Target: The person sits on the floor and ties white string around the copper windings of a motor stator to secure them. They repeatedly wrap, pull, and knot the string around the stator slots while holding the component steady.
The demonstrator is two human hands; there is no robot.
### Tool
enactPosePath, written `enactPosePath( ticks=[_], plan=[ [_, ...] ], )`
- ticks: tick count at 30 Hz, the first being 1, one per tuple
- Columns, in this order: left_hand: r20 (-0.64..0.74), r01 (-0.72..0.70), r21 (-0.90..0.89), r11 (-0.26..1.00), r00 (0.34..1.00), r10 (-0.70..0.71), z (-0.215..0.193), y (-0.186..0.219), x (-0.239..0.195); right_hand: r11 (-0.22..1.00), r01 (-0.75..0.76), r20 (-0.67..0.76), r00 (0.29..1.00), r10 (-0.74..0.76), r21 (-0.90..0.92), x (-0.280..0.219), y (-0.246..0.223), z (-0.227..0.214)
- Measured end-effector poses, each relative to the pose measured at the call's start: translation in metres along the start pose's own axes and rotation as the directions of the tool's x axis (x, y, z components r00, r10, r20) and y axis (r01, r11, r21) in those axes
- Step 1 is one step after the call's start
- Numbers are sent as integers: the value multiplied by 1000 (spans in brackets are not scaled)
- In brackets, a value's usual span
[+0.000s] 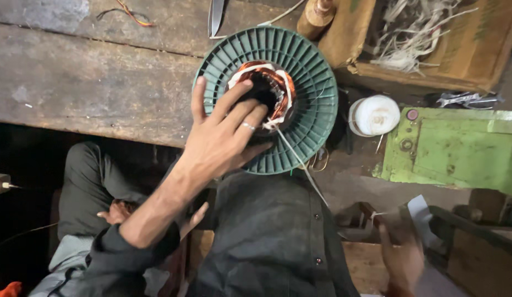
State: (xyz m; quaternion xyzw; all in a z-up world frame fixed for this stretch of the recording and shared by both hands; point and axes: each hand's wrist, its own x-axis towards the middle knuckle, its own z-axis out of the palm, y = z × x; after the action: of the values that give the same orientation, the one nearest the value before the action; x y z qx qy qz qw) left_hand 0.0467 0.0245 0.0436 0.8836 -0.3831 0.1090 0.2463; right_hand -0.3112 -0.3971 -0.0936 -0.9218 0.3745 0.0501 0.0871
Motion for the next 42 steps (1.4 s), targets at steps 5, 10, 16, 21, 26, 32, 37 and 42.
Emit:
enactPosePath(
  ticks=[5, 10, 16, 21, 26, 32, 37, 42],
  plan=[
    [33, -133, -79, 988, 990, 136, 5, -19, 4, 712, 456, -204, 887, -414, 534, 11, -207, -57],
    [75, -129, -207, 970, 986, 147, -7, -34, 4, 434, 611, -285, 741, -608, 662, 7, -346, -112],
    [35, 15, -448, 894, 999, 1, -2, -26, 7, 434, 212, 83, 820, -567, 875, 11, -384, -102],
    [74, 20, -512, 859, 997, 21, -4, -29, 7, 551, 433, -50, 815, -577, 713, 10, -376, -86],
    [152, -20, -511, 859, 982, 113, -9, -45, 12, 348, 502, -239, 779, -579, 792, 6, -371, -80],
    [138, -23, -530, 847, 984, 113, -5, -44, 15, -538, -91, -342, 681, -647, 838, 5, -358, -107],
    [85, -21, -541, 841, 993, 79, 1, -42, 11, -59, 11, -42, 829, -557, 998, 0, -364, -137],
    [35, -11, -582, 813, 999, 39, 9, -41, 12, 636, 308, -11, 905, -426, 708, -8, -388, -116]
  ],
)
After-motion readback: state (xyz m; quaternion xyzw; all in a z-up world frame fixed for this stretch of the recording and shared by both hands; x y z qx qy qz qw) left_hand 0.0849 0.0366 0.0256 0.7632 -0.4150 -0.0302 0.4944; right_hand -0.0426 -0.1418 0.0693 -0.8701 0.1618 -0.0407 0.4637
